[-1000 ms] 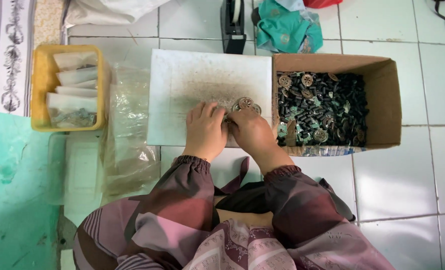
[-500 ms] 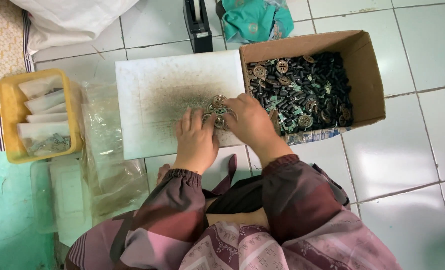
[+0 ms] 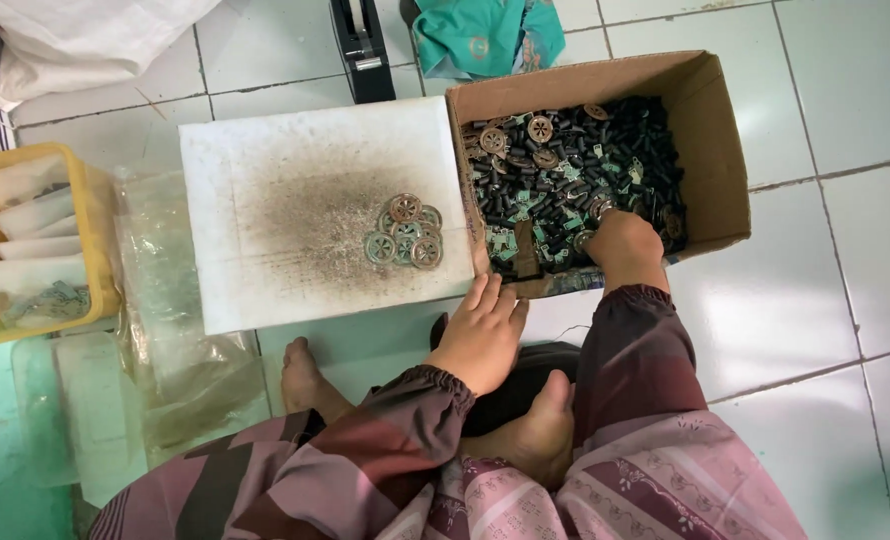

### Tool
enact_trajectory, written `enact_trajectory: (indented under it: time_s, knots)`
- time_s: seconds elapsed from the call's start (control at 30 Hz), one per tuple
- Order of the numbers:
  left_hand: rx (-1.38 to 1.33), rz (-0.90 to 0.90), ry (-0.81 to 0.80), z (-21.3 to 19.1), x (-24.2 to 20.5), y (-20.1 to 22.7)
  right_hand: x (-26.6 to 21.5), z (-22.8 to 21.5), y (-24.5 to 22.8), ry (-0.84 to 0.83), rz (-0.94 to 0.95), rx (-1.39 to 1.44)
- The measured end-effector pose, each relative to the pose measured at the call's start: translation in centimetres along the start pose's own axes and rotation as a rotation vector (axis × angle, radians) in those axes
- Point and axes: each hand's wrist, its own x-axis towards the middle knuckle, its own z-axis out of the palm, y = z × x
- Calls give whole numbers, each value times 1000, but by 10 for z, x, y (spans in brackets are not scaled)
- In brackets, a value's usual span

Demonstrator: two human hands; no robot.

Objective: The person sits on the floor and sorts small metal hardware pieces from a cardboard box onto a white board. They place some pieces into small plastic bags and set them aside in a yellow container. Later, they sort round metal washers from the box onto the board.

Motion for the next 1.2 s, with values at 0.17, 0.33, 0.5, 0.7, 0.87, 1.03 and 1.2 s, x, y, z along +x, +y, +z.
enact_trajectory:
  time_s: [0.17,0.33,0.5,0.7,0.87,1.03,1.2]
  knots:
    - [44,194,96,20,-7,-21,-3,-12,-12,-65,39,80]
    - [30,181,102,37,-4,-22,-5,-25,-19,-110,81,170]
    - [-7,206,166,34,-5,-26,3,-18,-20,-79,34,202]
    - [-63,216,113,-24,-2,-24,10,-12,-23,139,-70,168]
    - [-25,-145,257,-71,1,-81,-27,-43,-98,365,-391,699]
    - [27,-298,566,-92,-27,-155,-52,-61,-192,259,-645,801]
    - [10,-341,595,-87,-37,-173,-52,-53,-239,155,-789,589]
